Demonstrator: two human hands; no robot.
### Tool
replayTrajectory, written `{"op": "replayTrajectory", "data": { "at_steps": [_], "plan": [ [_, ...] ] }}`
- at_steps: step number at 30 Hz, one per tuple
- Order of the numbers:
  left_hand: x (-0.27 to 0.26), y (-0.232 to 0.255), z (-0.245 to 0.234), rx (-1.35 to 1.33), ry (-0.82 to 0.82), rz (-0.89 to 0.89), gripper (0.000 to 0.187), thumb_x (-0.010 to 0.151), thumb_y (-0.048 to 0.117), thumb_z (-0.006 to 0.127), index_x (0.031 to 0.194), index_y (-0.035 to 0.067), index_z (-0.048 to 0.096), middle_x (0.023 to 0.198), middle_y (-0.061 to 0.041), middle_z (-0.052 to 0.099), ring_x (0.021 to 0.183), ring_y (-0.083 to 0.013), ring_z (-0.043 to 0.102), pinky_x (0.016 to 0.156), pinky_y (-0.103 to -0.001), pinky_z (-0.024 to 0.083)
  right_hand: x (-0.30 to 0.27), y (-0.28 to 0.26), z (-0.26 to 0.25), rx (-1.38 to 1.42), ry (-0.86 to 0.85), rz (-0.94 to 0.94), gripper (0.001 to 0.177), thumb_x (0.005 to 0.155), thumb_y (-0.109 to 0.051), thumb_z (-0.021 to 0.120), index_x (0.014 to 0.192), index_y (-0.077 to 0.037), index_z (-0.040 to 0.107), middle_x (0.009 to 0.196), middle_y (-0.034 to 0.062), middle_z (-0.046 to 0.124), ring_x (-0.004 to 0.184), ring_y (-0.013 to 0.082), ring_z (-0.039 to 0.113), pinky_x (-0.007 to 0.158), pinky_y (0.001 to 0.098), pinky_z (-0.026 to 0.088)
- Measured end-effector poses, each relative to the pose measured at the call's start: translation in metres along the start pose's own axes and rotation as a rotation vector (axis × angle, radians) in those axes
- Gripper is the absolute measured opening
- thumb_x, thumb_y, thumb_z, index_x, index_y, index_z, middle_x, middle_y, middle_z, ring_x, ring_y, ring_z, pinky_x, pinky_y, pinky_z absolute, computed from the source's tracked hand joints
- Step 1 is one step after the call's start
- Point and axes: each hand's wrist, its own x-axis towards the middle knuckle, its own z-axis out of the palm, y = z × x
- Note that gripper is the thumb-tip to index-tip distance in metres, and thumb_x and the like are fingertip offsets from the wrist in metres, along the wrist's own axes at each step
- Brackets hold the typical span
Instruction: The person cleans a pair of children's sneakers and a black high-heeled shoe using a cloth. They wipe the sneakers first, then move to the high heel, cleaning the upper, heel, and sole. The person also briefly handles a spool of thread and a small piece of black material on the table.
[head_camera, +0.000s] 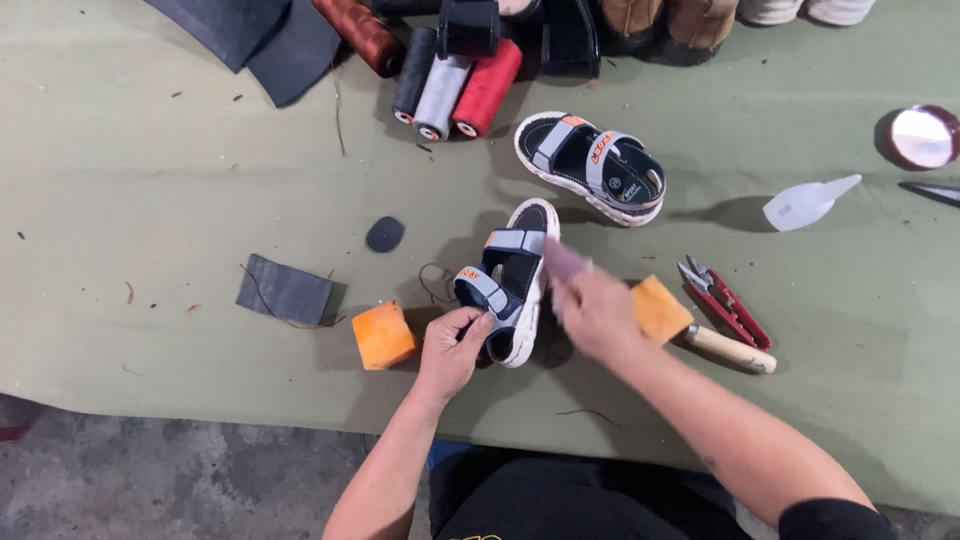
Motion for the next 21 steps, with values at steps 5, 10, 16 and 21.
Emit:
{"op": "replayTrajectory", "data": {
  "at_steps": [5,10,16,21],
  "plan": [
    [0.003,0.010,-0.002,-0.017,-0.003,-0.007,0.026,0.099,0.017,0.070,0.074,0.009,0.074,0.052,0.001,0.053,0.058,-0.0055,0.045,0.056,-0.021,0.041,-0.067,-0.024,0.003,-0.007,-0.099,-0.251,0.036,0.085,-0.039,0.062,0.055,-0.020,0.058,0.064,0.0030,0.062,0.055,0.0279,0.066,0.054,0.0384,0.053],
    [-0.001,0.004,-0.001,0.029,0.004,-0.007,0.025,0.100,0.019,0.070,0.077,0.009,0.075,0.056,0.000,0.056,0.062,-0.0058,0.046,0.059,-0.023,0.043,-0.006,-0.034,-0.036,-0.043,-0.018,-0.349,0.035,0.086,-0.032,0.064,0.057,-0.013,0.058,0.058,0.0148,0.057,0.053,0.0364,0.063,0.052,0.0491,0.051],
    [0.000,0.001,-0.003,0.016,0.028,-0.018,0.028,0.100,0.020,0.069,0.073,0.012,0.073,0.050,0.003,0.051,0.055,-0.0038,0.046,0.055,-0.019,0.041,-0.021,-0.012,0.008,-0.062,0.142,-0.225,0.039,0.090,-0.035,0.067,0.059,-0.014,0.054,0.061,0.0084,0.053,0.057,0.0326,0.063,0.052,0.0409,0.050],
    [-0.004,-0.011,-0.004,0.045,0.139,0.029,0.023,0.097,0.016,0.070,0.075,0.010,0.072,0.053,-0.002,0.052,0.058,-0.0083,0.046,0.055,-0.026,0.042,-0.041,-0.058,-0.034,0.027,-0.062,-0.345,0.029,0.084,-0.032,0.065,0.058,-0.018,0.063,0.071,0.0029,0.066,0.058,0.0281,0.069,0.053,0.0365,0.054]
  ]
}}
